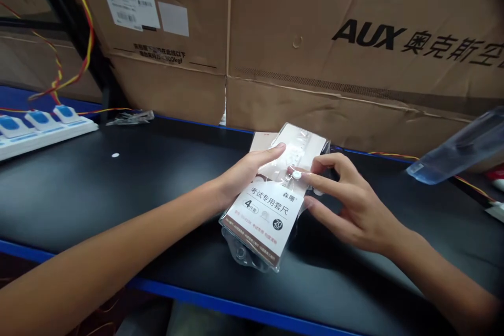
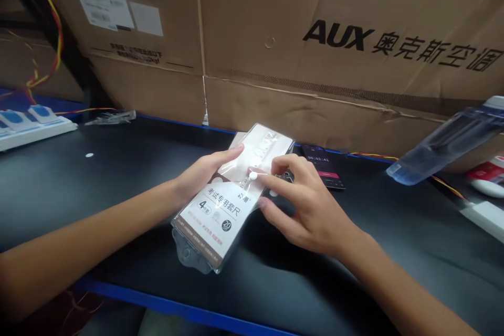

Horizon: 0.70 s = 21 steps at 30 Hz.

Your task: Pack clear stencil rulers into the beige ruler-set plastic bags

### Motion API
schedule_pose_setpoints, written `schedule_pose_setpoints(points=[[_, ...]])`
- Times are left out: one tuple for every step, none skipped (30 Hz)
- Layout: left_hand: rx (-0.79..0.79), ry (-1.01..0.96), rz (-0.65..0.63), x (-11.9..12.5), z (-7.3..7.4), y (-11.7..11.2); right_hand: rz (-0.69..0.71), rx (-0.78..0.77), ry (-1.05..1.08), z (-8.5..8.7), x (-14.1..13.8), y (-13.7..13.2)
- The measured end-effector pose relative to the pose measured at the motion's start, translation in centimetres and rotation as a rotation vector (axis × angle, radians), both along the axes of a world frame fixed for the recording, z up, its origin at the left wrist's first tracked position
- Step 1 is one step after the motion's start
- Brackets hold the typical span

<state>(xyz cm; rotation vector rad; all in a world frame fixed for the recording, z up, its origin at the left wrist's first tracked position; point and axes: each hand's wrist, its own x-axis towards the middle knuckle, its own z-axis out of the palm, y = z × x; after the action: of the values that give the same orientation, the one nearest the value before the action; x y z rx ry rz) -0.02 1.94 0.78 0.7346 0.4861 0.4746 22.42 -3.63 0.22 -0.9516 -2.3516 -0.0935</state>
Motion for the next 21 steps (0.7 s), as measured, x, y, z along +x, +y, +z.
schedule_pose_setpoints(points=[[0.000,-0.001,-0.006,0.0,0.0,0.0,-0.028,-0.009,-0.036,0.1,-0.1,-0.1],[0.004,-0.002,-0.009,0.0,0.0,-0.1,-0.051,-0.015,-0.073,0.1,-0.1,-0.2],[0.009,-0.002,-0.009,0.0,0.0,-0.1,-0.071,-0.019,-0.109,0.1,-0.2,-0.3],[0.008,-0.001,-0.007,0.1,0.0,-0.1,-0.089,-0.020,-0.138,0.1,-0.2,-0.3],[0.000,0.004,-0.007,0.1,0.0,-0.1,-0.097,-0.018,-0.157,0.1,-0.2,-0.3],[-0.014,0.011,-0.004,0.2,-0.1,0.0,-0.092,-0.017,-0.162,0.1,-0.2,-0.3],[-0.028,0.017,0.003,0.2,-0.1,0.0,-0.073,-0.022,-0.154,0.0,-0.2,-0.2],[-0.038,0.021,0.012,0.3,-0.1,0.1,-0.043,-0.028,-0.137,0.0,-0.1,-0.2],[-0.040,0.025,0.027,0.3,-0.1,0.2,-0.007,-0.039,-0.120,0.0,-0.1,-0.1],[-0.036,0.029,0.045,0.3,-0.1,0.3,0.025,-0.048,-0.108,0.0,0.0,0.0],[-0.025,0.032,0.063,0.3,-0.1,0.4,0.046,-0.049,-0.099,-0.1,0.0,0.0],[-0.014,0.038,0.075,0.2,-0.1,0.6,0.055,-0.041,-0.096,-0.1,0.0,0.0],[-0.005,0.045,0.078,0.2,-0.1,0.7,0.054,-0.025,-0.094,-0.2,0.0,0.1],[0.001,0.047,0.078,0.1,-0.2,0.8,0.051,-0.007,-0.090,-0.3,0.0,0.1],[0.005,0.044,0.075,0.1,-0.2,0.9,0.047,0.003,-0.085,-0.4,-0.1,0.1],[0.005,0.038,0.068,0.0,-0.3,1.0,0.047,0.006,-0.079,-0.5,-0.2,0.1],[0.002,0.035,0.059,0.0,-0.3,1.0,0.048,-0.001,-0.074,-0.7,-0.2,0.1],[-0.004,0.035,0.050,0.0,-0.4,1.0,0.052,-0.014,-0.072,-0.8,-0.3,0.1],[-0.013,0.041,0.039,0.0,-0.4,1.0,0.057,-0.030,-0.072,-0.8,-0.3,0.1],[-0.024,0.055,0.028,0.0,-0.4,1.0,0.065,-0.045,-0.074,-0.9,-0.3,0.2],[-0.035,0.075,0.017,0.0,-0.4,1.0,0.076,-0.059,-0.079,-0.9,-0.4,0.2]])
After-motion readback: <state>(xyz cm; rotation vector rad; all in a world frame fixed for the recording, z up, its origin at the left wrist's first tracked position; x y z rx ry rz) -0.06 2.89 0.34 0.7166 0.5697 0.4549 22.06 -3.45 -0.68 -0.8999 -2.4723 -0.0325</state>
